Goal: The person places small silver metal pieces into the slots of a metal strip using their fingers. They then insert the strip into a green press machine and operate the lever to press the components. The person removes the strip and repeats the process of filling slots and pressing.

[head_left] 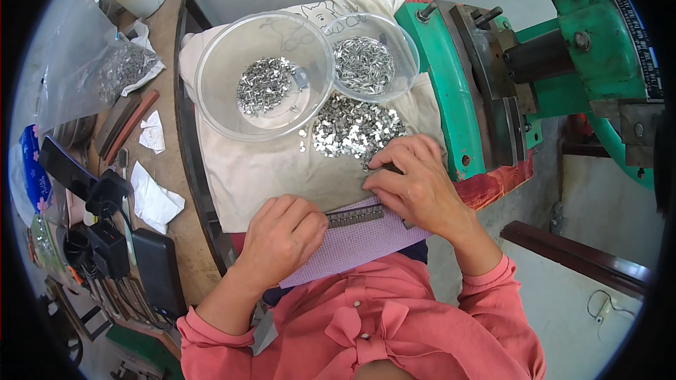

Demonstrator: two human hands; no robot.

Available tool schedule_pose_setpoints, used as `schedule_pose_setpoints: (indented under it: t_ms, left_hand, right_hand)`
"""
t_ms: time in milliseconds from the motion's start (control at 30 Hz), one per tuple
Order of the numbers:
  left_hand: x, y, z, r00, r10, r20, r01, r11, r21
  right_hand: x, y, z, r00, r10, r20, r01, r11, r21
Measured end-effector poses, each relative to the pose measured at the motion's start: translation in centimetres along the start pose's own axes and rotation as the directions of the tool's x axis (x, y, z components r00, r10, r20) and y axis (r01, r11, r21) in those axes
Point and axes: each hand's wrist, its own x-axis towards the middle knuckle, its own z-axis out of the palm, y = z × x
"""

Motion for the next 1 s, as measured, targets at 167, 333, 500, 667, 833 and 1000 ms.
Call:
schedule_pose_setpoints:
  t_ms: [167, 333, 500, 667, 833, 1000]
  left_hand:
    - [0.0, -0.1, -0.8, 0.996, -0.050, 0.076, 0.052, 0.998, -0.030]
    - [-0.3, -0.1, -0.7, 0.996, -0.046, 0.071, 0.049, 0.998, -0.036]
    - [-0.2, -0.3, -0.8, 0.996, -0.057, 0.073, 0.059, 0.998, -0.029]
    - [-0.1, -0.3, -0.9, 0.996, -0.049, 0.071, 0.051, 0.998, -0.033]
    - [-0.2, -0.3, -1.0, 0.994, -0.026, 0.110, 0.029, 0.999, -0.031]
    - [-0.2, -0.2, -0.5, 0.999, -0.007, 0.040, 0.008, 1.000, -0.029]
  right_hand:
    - [0.0, 0.1, -0.1, 1.000, 0.008, 0.009, -0.008, 1.000, 0.002]
    - [-0.4, -0.5, -0.4, 0.999, 0.047, 0.025, -0.048, 0.999, 0.025]
    - [-1.9, -1.4, -0.9, 0.998, 0.061, 0.005, -0.061, 0.990, 0.124]
    - [-3.0, -2.0, 0.0, 0.999, 0.048, -0.010, -0.046, 0.990, 0.134]
    - [-3.2, -2.4, 0.8, 0.999, 0.039, -0.016, -0.038, 0.997, 0.066]
    - [-3.1, -3.0, 1.1, 0.999, 0.035, 0.004, -0.035, 0.999, -0.023]
